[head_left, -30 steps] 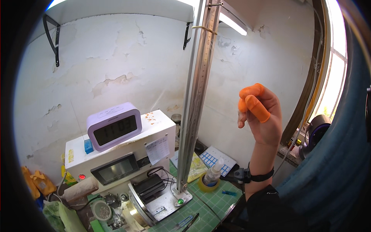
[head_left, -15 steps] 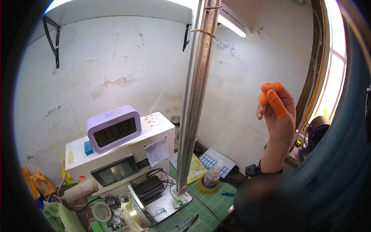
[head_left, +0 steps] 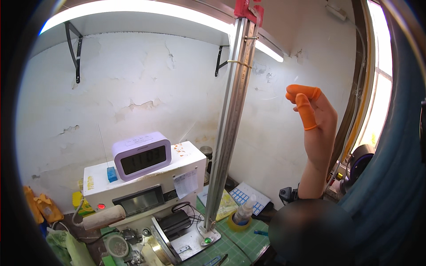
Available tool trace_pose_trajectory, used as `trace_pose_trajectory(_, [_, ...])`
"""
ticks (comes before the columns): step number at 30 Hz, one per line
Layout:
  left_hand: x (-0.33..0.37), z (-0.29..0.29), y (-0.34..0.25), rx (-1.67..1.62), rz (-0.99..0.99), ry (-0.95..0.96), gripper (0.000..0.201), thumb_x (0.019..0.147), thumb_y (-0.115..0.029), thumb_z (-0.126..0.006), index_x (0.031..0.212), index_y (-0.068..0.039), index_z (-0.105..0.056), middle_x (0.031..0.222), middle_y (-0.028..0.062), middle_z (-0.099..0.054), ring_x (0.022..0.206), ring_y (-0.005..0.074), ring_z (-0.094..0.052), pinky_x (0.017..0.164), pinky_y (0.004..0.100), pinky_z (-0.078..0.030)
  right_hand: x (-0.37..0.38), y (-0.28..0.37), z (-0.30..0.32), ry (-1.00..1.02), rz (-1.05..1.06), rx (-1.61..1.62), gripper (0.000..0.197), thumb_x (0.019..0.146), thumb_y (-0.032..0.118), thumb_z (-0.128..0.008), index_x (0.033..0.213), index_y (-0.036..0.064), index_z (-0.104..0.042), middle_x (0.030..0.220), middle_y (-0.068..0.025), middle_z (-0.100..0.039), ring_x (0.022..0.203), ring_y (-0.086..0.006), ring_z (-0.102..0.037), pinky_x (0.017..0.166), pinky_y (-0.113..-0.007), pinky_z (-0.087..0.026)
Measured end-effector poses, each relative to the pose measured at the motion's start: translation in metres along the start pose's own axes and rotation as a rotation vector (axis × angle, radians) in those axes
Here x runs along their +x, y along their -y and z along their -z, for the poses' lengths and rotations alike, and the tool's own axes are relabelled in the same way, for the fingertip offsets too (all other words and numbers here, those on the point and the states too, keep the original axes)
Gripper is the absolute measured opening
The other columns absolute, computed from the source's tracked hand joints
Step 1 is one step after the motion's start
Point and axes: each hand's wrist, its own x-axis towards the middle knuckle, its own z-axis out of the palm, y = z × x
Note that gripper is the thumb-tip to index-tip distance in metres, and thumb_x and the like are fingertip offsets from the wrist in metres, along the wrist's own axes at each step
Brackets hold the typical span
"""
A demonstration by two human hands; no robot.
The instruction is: Assembling small electronic or mechanical components using tape, tweezers, and a winding machine.
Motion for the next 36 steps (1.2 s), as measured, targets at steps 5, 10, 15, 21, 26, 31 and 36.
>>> trace_pose_trajectory(5, [0.005, -0.001, 0.004, 0.057, -0.099, -0.007, 0.023, 0.104, 0.001, -0.059, 0.126, 0.007, -0.065, 0.115, 0.0165, -0.069, 0.092, 0.0179, -0.065, 0.08, 0.027, -0.053, 0.021, 0.002, -0.011, -0.187, 0.144, -0.117, 0.041, 0.102, 0.019, -0.066, 0.141, 0.0076, -0.058, 0.131, -0.01, -0.066, 0.117, -0.0188, -0.06, 0.089, -0.031, -0.047])
trace_pose_trajectory(10, [0.001, 0.012, 0.013, 0.006, -0.048, 0.019, 0.023, 0.105, 0.001, -0.059, 0.126, 0.008, -0.065, 0.114, 0.0165, -0.069, 0.093, 0.0184, -0.065, 0.081, 0.0269, -0.053, 0.022, 0.015, 0.0, -0.552, 0.343, -0.148, 0.065, 0.103, 0.045, -0.052, 0.154, 0.0073, -0.04, 0.148, -0.018, -0.053, 0.131, -0.0253, -0.052, 0.105, -0.039, -0.042])
trace_pose_trajectory(15, [0.0, 0.019, 0.006, 0.046, -0.099, -0.018, 0.025, 0.105, -0.001, -0.06, 0.128, 0.007, -0.065, 0.113, 0.0157, -0.069, 0.093, 0.0179, -0.064, 0.081, 0.027, -0.053, 0.003, 0.05, 0.026, -0.571, 0.556, -0.071, 0.07, 0.106, 0.054, -0.039, 0.157, 0.0069, -0.037, 0.155, -0.018, -0.048, 0.122, -0.0217, -0.053, 0.098, -0.035, -0.042])
trace_pose_trajectory(21, [-0.023, 0.034, -0.016, 0.118, -0.076, -0.03, 0.025, 0.106, -0.005, -0.062, 0.127, 0.006, -0.066, 0.112, 0.0134, -0.07, 0.09, 0.0168, -0.064, 0.08, 0.028, -0.054, -0.048, 0.087, 0.036, 0.049, 0.595, 0.427, 0.041, 0.111, 0.043, -0.044, 0.119, 0.0113, -0.068, 0.079, -0.0036, -0.059, 0.06, -0.0108, -0.043, 0.053, -0.027, -0.034])
trace_pose_trajectory(26, [0.01, 0.016, -0.041, 0.123, -0.084, 0.023, 0.03, 0.101, -0.021, -0.066, 0.117, 0.003, -0.066, 0.095, 0.0116, -0.065, 0.076, 0.0169, -0.059, 0.075, 0.0326, -0.048, -0.132, 0.054, -0.016, 0.227, 0.409, 0.504, 0.047, 0.102, 0.047, -0.054, 0.07, 0.0136, -0.049, 0.059, 0.0057, -0.044, 0.054, -0.0105, -0.038, 0.056, -0.034, -0.028])
trace_pose_trajectory(31, [0.007, 0.045, -0.072, -0.37, -0.166, 0.482, 0.061, 0.09, -0.035, -0.083, 0.13, 0.003, -0.058, 0.101, 0.0174, -0.072, 0.079, 0.0217, -0.069, 0.067, 0.0349, -0.057, -0.209, 0.108, -0.061, 0.401, 0.103, 0.577, 0.061, 0.106, 0.048, -0.05, 0.067, 0.0027, -0.055, 0.054, 0.0002, -0.034, 0.049, -0.013, -0.029, 0.05, -0.033, -0.02])
trace_pose_trajectory(36, [0.004, 0.047, -0.078, -0.293, 0.06, 0.38, 0.052, 0.087, -0.029, -0.084, 0.12, 0.003, -0.062, 0.098, 0.017, -0.073, 0.078, 0.022, -0.07, 0.066, 0.0344, -0.057, -0.245, 0.159, -0.105, 0.87, 0.152, 1.031, 0.035, 0.088, 0.039, -0.084, 0.085, 0.004, -0.08, 0.055, 0.0013, -0.043, 0.044, -0.01, -0.041, 0.043, -0.028, -0.025])
